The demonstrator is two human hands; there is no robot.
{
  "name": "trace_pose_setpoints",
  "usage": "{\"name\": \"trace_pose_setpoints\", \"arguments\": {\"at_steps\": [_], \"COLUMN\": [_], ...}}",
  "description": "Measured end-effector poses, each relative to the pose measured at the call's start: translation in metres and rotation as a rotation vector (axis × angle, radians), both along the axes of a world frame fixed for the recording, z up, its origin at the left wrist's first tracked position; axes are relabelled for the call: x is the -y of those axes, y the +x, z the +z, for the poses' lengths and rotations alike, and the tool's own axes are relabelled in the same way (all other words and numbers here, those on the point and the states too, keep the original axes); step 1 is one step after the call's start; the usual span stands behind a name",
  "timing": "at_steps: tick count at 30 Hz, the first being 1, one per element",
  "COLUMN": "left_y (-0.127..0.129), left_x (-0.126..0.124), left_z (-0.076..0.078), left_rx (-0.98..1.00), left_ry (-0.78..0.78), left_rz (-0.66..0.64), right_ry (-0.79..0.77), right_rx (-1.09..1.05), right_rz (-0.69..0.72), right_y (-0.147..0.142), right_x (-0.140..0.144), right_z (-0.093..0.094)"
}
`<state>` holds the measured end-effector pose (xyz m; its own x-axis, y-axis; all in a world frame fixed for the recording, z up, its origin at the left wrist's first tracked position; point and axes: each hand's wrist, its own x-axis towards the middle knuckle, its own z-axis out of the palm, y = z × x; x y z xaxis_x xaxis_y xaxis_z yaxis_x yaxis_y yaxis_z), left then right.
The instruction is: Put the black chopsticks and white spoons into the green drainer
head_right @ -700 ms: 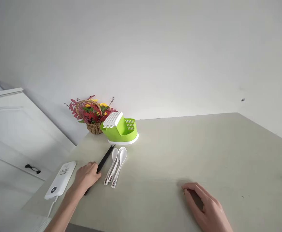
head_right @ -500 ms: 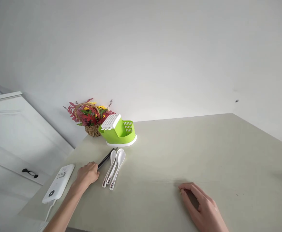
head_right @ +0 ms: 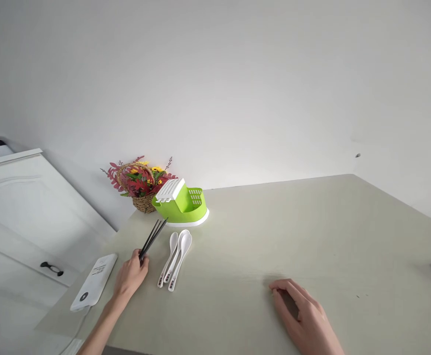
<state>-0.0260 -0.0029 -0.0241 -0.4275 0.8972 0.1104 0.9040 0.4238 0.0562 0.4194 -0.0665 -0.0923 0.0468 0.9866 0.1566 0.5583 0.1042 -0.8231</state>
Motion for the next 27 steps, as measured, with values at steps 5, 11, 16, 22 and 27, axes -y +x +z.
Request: {"name": "trace_pose_setpoints", "arguments": {"at_steps": [5,11,16,22,27], "left_y": [0.015,0.077,0.147,0.228,0.262], "left_x": [0.001,-0.007,-0.012,-0.014,-0.014], "left_z": [0.017,0.038,0.033,0.005,-0.007], "left_rx": [0.444,1.272,1.653,1.697,1.568], "left_ry": [0.299,0.417,0.360,0.170,0.122], "left_rz": [-0.051,-0.219,-0.379,-0.574,-0.677], "right_ry": [-0.017,-0.010,-0.022,0.020,0.012], "right_rx": [0.041,0.029,-0.018,-0.050,-0.035], "right_rz": [0.080,0.087,0.031,0.004,0.086], "right_y": [0.006,0.006,-0.002,-0.005,0.000], "right_x": [-0.005,-0.004,0.000,-0.002,-0.007], "right_z": [-0.008,-0.009,-0.003,-0.002,-0.003]}}
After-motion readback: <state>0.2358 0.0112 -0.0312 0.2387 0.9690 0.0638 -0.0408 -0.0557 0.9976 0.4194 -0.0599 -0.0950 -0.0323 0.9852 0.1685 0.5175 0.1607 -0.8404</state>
